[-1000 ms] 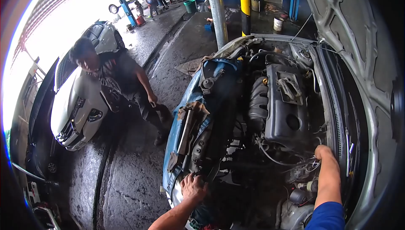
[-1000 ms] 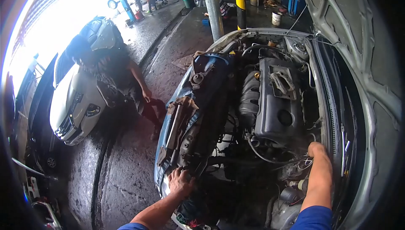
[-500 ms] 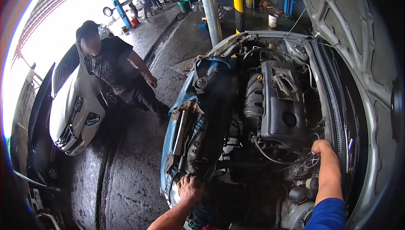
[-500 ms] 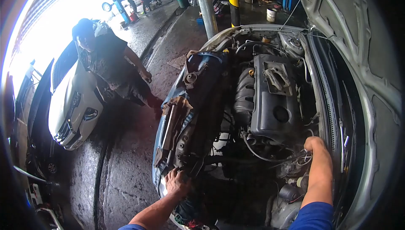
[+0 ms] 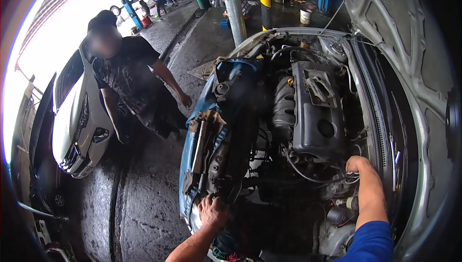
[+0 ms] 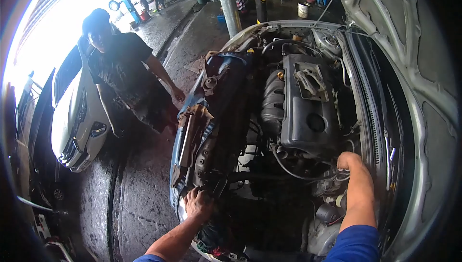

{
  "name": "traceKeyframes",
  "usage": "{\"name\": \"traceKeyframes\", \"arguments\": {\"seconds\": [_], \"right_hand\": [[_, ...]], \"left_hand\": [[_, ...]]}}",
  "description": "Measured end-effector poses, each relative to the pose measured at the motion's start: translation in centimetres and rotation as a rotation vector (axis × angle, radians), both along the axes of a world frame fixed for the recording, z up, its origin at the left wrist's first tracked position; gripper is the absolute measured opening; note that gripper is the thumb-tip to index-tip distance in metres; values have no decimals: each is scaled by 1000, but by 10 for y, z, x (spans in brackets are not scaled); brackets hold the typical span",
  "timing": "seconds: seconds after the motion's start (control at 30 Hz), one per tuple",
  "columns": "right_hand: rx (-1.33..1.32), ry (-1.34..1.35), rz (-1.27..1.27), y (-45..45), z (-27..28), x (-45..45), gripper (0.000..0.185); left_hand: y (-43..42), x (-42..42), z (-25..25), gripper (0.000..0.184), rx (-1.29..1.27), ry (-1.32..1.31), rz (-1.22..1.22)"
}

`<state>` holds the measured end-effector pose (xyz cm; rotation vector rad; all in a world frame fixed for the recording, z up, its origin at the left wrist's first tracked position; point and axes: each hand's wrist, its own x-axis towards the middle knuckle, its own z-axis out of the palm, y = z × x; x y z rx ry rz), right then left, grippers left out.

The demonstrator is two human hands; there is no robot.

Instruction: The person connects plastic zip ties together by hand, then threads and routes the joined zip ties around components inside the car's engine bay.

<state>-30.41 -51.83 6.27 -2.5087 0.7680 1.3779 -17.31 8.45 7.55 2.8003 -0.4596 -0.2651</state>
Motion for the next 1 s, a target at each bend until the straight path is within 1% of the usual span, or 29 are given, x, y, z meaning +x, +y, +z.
{"name": "traceKeyframes", "arguments": {"seconds": [0.03, 0.07, 0.1, 0.13, 0.17, 0.2, 0.23, 0.27, 0.3, 0.33, 0.37, 0.4, 0.47, 0.53, 0.57, 0.6, 0.63, 0.67, 0.7, 0.73, 0.8, 0.87, 0.9, 0.93, 0.97, 1.0], "right_hand": [[71, 57, -106, -12, -13, 2, 25], [61, -20, 402, -37, -52, 10, 18], [72, -87, 889, -64, -76, 0, 13], [-110, -220, 742, -46, -53, -2, 15], [-34, -528, 62, -24, -16, -4, 15], [-6, -556, -154, -4, 24, 6, 14], [6, -550, -50, -8, 37, 10, 10], [-2, -761, -126, -13, 33, 0, 12], [68, -916, -300, -5, 52, -2, 14], [161, -893, -415, -16, 55, -3, 23], [180, -916, -511, -3, 79, -1, 25], [216, -949, -565, -2, 92, -1, 34], [85, -960, -542, 15, 133, -1, 47], [-56, -958, -434, 35, 179, -4, 61], [-113, -1019, -412, 38, 191, -6, 62], [-102, -1114, -416, 39, 207, -8, 61], [24, -1234, -454, 35, 224, -11, 59], [74, -1379, -436, 45, 248, -13, 55], [176, -1508, -497, 58, 274, -14, 56], [228, -1604, -488, 75, 298, -15, 37], [434, -1796, -470, 70, 333, -22, 51], [330, -1968, -377, 111, 375, -13, 34], [513, -1974, -249, 119, 393, -19, 33], [520, -1970, -235, 135, 410, -17, 33], [545, -2039, -169, 154, 427, -15, 37], [571, -2106, -101, 171, 443, -14, 42]], "left_hand": [[0, 1, -2, 46, 1, -34, 10], [2, 0, -6, 46, 3, -48, 5], [4, 0, -16, 46, -9, -122, -11], [5, 0, -20, 44, -39, -154, -53], [5, 1, -26, 43, -16, -186, -69], [5, 2, -26, 44, -34, -175, -69], [4, -2, -26, 45, -59, -182, -53], [2, -1, -22, 45, 15, -127, -50], [-2, -3, -17, 45, 77, -83, -31], [-4, -4, -14, 46, 112, -61, -18], [-5, -4, -10, 46, 121, -45, -34], [-7, -4, -6, 47, 130, -38, -39], [-9, -6, -3, 47, 141, -27, -21], [-8, -6, -2, 48, 141, -28, -21], [-7, -6, -2, 47, 127, -46, -23], [-6, -5, -4, 47, 122, -44, -15], [-5, -4, -6, 48, 115, -52, -23], [-4, -4, -10, 48, 108, -60, -29], [-1, -4, -15, 46, 36, -92, -36], [0, -4, -16, 46, 29, -90, -25], [-1, -4, -15, 44, 23, -83, -8], [-2, -4, -14, 43, 17, -47, 18], [-2, -5, -14, 44, 26, -45, 26], [-2, -4, -12, 46, 35, -44, 35], [-5, -3, 1, 53, 102, 45, 37], [-5, -3, 5, 53, 96, 47, 50]]}}
